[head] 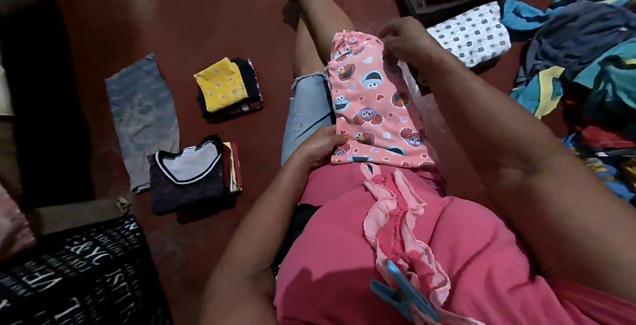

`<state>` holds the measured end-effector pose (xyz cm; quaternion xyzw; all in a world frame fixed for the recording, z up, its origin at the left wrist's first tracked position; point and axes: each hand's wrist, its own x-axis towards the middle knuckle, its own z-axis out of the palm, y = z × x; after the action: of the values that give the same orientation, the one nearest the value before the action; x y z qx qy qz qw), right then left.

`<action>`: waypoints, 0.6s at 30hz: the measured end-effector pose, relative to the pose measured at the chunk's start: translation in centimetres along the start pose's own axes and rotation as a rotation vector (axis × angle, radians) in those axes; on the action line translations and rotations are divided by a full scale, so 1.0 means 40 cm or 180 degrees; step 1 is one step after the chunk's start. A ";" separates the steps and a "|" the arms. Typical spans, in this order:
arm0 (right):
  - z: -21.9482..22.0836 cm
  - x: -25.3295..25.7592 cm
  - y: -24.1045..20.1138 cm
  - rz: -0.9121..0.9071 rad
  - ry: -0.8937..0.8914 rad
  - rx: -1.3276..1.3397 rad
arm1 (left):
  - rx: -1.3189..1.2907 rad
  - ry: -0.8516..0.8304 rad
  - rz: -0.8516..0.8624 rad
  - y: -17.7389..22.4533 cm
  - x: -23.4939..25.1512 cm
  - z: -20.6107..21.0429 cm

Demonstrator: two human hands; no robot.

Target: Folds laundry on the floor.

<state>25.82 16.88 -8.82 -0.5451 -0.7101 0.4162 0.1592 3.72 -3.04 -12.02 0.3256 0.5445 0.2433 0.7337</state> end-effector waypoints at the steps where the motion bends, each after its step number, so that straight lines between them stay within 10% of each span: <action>1: -0.004 0.001 -0.005 0.0198 -0.0123 -0.0043 | 0.0002 0.0002 -0.0006 0.000 0.001 0.000; 9: -0.036 -0.027 -0.015 0.0338 0.0296 -0.0173 | -0.0072 -0.0035 -0.0026 -0.011 0.012 -0.007; 18: -0.074 -0.022 -0.005 -0.0849 -0.0311 0.2235 | -0.0109 -0.0164 0.0070 -0.016 0.013 -0.013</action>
<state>28.00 17.30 -6.69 -0.3396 -0.5957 0.6354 0.3551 3.37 -2.98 -12.95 0.3252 0.5175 0.2521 0.7502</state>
